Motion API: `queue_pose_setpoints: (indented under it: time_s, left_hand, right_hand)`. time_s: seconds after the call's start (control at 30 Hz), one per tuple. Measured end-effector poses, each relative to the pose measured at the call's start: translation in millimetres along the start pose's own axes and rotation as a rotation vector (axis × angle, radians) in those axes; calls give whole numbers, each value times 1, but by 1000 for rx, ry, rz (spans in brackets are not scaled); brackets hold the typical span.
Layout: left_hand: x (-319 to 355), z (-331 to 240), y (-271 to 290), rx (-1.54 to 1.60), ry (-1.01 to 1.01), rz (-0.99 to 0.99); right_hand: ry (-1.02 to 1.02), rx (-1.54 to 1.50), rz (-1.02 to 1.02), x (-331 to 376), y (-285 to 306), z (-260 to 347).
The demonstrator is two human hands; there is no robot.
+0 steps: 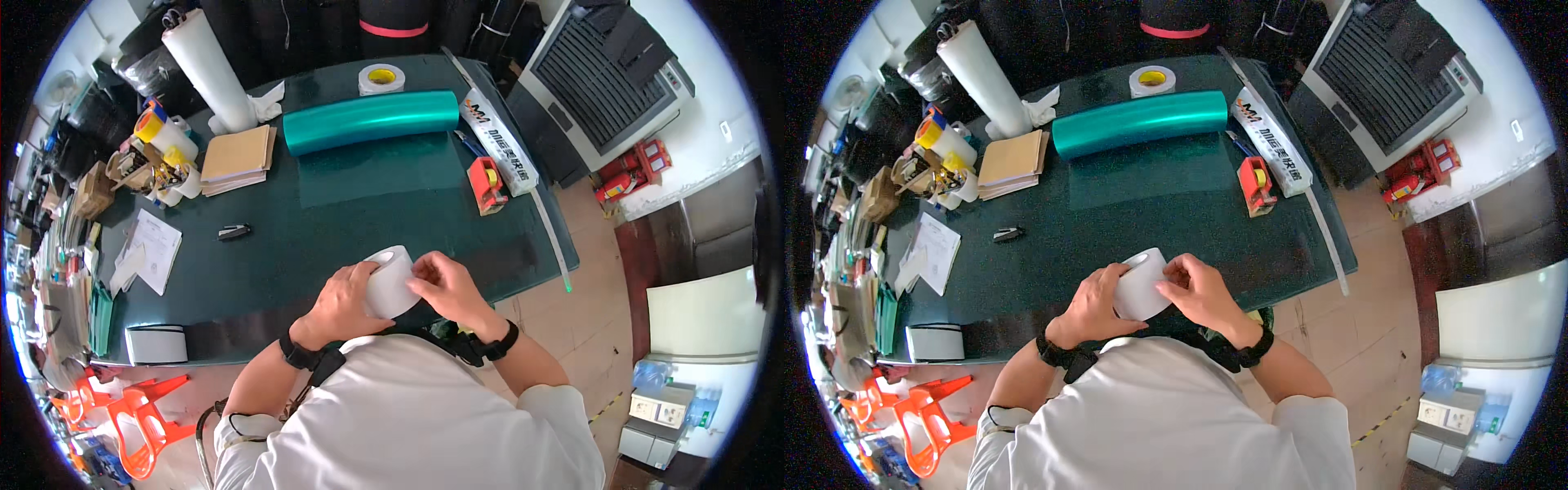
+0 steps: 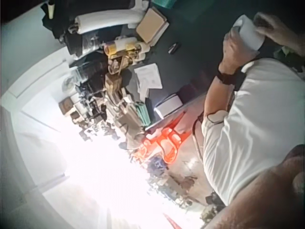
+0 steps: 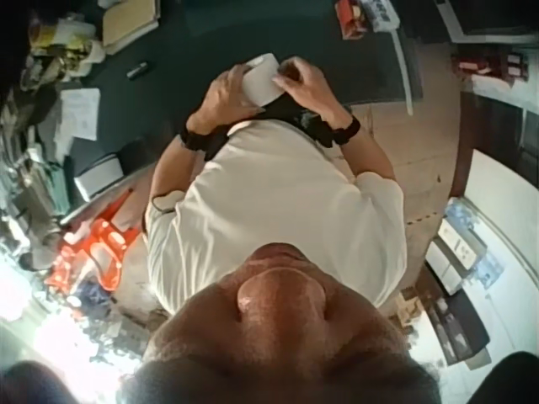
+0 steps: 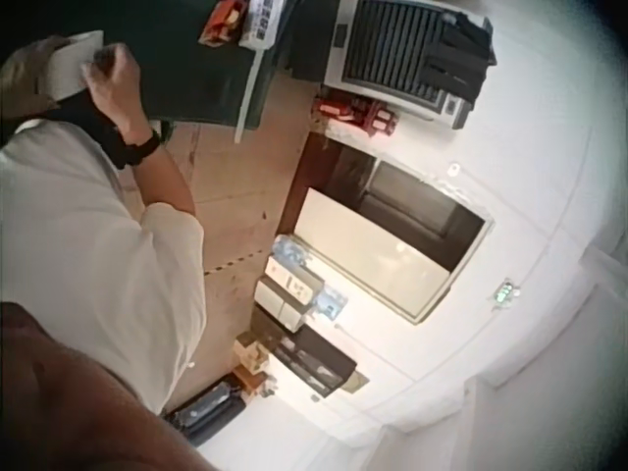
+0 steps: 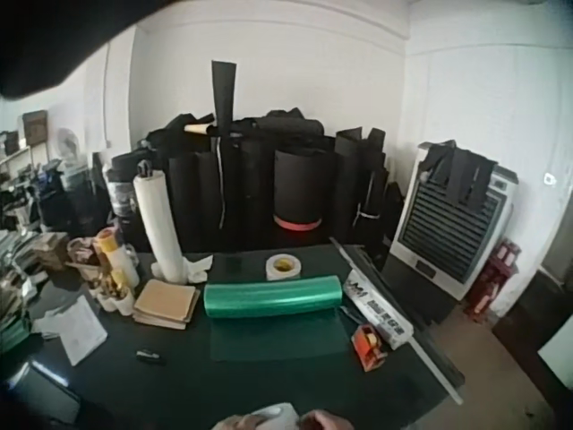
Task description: Preparing and cutting strips of white foam tape at a manual assembly station.
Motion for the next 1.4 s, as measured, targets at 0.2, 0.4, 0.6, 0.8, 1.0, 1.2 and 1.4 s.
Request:
queue_pose_setpoints:
  time_s: [0.2, 0.4, 0.6, 0.8, 1.0, 1.2, 1.4]
  left_hand:
    - [5, 9, 2, -171, -43, -18]
    - [9, 21, -1, -60, 103, 137]
    - [11, 25, 5, 85, 320, 278]
    - [45, 81, -2, 616, 675, 446]
    - [81, 90, 5, 994, 886, 472]
    - [126, 98, 28, 1098, 767, 418]
    - [191, 138, 73, 907, 812, 495]
  right_hand:
    - [-125, 22, -13, -15, -12, -20]
    - [-253, -83, 51, -18, -19, -39]
    - [-233, -238, 74, -26, -36, -47]
    - [-159, -182, 108, -33, -53, -45]
    - [-104, 8, 139, -45, -66, -56]
    - [-262, -87, 40, -46, -43, -90]
    - [-327, -8, -181, -17, 41, -143]
Point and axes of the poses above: each hand's wrist, its own x-axis away from the middle knuckle, its own y-axis out of the back of the hand, z = x × y, the point moved 5 cm from there along -x, towards the middle knuckle, and after that the axes turned 6 degrees about z, right-handed, at the moved point
